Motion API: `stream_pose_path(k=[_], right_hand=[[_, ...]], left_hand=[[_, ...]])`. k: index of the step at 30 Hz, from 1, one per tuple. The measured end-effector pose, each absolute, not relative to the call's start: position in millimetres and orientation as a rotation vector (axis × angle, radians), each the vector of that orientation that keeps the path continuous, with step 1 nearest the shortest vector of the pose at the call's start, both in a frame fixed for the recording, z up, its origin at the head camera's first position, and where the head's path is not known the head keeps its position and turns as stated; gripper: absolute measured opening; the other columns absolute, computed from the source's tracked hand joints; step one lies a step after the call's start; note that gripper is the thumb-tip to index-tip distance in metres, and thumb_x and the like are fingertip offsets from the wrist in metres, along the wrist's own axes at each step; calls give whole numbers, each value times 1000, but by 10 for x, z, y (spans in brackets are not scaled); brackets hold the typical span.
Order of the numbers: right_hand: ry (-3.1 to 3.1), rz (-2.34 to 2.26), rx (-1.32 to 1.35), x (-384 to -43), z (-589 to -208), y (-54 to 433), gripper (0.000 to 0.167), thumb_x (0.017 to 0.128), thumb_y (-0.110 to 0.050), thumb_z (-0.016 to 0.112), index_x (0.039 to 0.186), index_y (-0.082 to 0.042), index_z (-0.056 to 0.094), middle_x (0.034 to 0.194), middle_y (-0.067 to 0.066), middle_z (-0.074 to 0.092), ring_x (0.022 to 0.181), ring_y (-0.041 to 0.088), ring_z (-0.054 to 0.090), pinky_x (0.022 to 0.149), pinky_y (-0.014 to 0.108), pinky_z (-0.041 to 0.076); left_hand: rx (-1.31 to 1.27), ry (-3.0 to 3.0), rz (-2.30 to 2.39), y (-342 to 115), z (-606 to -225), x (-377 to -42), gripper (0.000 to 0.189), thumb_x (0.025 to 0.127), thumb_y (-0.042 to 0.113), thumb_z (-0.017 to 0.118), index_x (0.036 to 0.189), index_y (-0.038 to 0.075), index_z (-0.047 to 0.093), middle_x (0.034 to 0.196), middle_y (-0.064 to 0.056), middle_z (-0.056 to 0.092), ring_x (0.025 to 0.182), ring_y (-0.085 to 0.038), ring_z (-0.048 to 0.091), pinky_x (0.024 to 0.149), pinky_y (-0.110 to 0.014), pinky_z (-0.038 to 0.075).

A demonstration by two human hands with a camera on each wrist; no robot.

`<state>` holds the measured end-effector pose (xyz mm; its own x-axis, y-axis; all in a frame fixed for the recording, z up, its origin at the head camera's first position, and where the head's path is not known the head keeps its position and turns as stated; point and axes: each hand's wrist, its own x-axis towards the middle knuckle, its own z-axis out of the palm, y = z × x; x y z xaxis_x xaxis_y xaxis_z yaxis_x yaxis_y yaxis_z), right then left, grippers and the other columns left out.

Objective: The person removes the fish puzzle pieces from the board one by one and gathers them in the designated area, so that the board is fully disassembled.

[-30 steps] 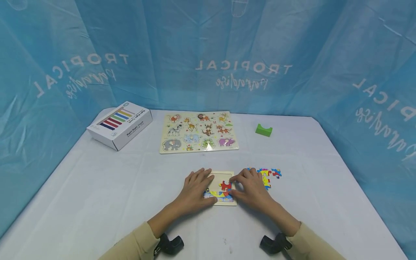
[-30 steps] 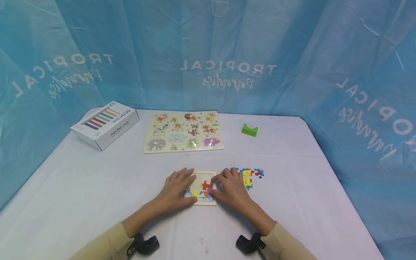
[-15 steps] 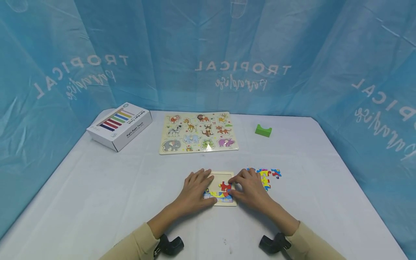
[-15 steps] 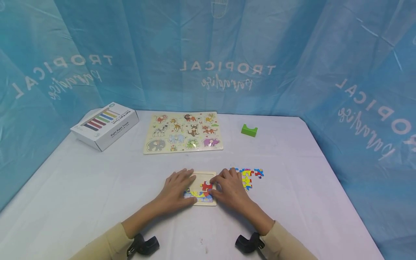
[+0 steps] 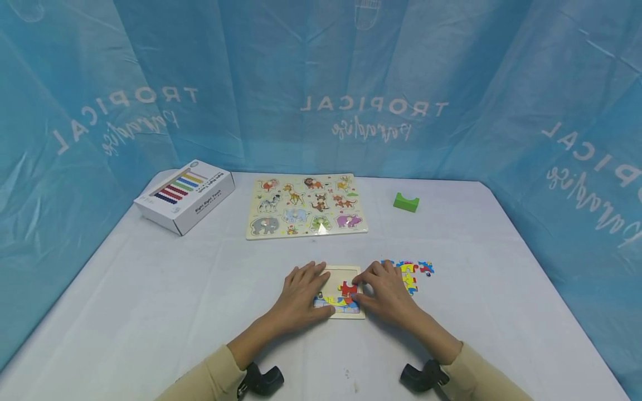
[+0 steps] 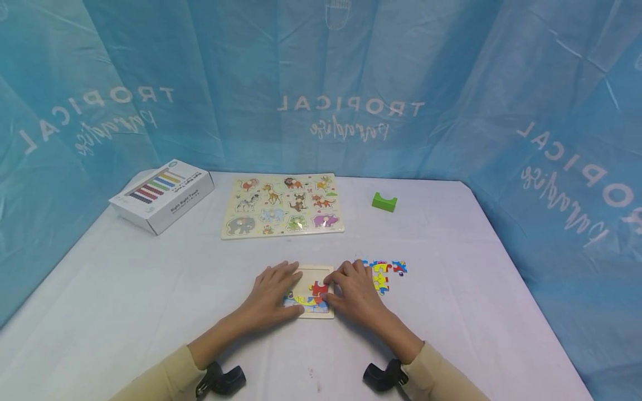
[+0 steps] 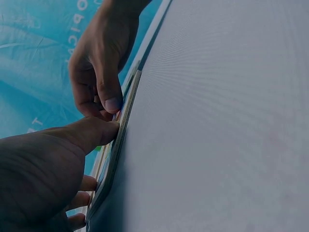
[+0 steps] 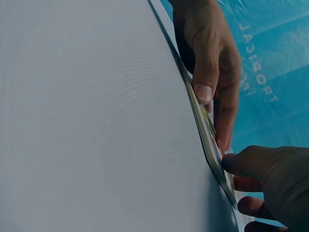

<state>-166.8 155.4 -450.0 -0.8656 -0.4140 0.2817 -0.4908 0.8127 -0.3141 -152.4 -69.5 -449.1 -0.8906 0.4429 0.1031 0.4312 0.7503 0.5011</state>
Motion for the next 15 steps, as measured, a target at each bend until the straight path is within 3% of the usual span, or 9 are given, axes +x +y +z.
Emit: stream_pose_path(k=[15], right_hand=[[-2747, 637, 662, -1657, -4433, 1826, 26, 71, -23, 79, 96, -22, 71, 90, -1, 58, 89, 15, 44, 75, 33, 34]], left_hand=[[710, 2916, 850, -691, -4494, -1515, 69, 78, 40, 68, 135, 6, 50, 149, -10, 39, 141, -34, 27, 113, -59, 16]])
